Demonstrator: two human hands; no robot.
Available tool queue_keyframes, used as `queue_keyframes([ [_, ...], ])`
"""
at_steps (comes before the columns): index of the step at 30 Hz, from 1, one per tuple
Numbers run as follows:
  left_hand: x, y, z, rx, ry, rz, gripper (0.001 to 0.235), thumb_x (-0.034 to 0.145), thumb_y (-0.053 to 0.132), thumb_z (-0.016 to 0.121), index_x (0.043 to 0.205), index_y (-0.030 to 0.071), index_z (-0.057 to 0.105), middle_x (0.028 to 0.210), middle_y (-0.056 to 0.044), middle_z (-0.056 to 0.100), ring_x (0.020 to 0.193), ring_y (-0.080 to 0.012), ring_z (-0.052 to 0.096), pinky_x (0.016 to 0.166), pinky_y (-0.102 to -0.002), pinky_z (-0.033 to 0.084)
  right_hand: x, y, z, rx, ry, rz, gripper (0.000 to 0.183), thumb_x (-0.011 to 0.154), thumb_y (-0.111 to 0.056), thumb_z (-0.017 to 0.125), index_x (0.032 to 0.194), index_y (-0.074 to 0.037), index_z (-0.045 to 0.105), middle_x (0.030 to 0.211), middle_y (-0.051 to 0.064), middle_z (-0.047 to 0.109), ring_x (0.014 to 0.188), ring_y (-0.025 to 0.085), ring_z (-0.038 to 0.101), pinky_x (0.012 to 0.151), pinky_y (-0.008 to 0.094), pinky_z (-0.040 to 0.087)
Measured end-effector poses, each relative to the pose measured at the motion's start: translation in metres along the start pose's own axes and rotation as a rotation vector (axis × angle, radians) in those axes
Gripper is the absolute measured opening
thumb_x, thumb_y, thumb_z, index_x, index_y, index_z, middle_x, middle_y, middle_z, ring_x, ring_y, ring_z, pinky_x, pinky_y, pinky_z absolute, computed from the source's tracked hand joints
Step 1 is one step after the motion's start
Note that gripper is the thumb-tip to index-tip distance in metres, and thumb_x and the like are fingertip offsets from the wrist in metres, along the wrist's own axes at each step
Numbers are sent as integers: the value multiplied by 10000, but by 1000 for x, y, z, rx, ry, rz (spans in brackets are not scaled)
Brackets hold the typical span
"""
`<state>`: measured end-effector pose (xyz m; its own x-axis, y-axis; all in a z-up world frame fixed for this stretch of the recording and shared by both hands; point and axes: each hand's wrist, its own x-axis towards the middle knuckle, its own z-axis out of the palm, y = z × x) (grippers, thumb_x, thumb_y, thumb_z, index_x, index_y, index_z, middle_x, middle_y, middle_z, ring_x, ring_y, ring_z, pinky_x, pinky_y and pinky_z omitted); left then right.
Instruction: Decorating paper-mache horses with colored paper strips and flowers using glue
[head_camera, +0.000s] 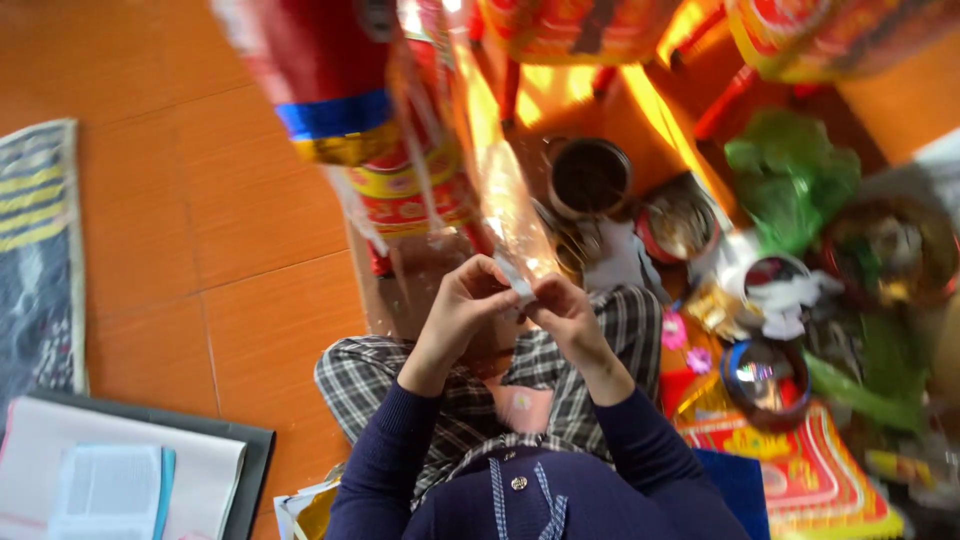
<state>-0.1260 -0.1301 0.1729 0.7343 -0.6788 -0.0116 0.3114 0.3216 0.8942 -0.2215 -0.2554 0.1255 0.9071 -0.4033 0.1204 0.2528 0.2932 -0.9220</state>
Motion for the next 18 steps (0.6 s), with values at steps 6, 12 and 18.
queue_keyframes([
  [6,-13,23,-24,10,-36,98,412,642,29,892,943,-20,615,754,-86,618,678,-129,632,591,-240,536,1,-1,34,103,-135,-49,114,848,107,624,938,51,582,749,153,626,725,190,630,689,349,532],
  [12,-22,37,-38,-69,6,85,464,662,-42,855,1057,-36,612,780,-57,642,729,-89,644,697,-201,539,-2,-1,44,106,-253,-47,291,791,111,688,1037,51,545,845,152,613,803,185,612,724,342,508],
  [18,-30,57,-51,87,-20,138,242,759,-17,808,956,-16,668,759,-45,635,743,-69,588,714,-211,505,30,-22,39,-7,-545,-103,766,798,-249,743,1435,-13,390,1314,214,563,1212,284,524,927,417,439],
])
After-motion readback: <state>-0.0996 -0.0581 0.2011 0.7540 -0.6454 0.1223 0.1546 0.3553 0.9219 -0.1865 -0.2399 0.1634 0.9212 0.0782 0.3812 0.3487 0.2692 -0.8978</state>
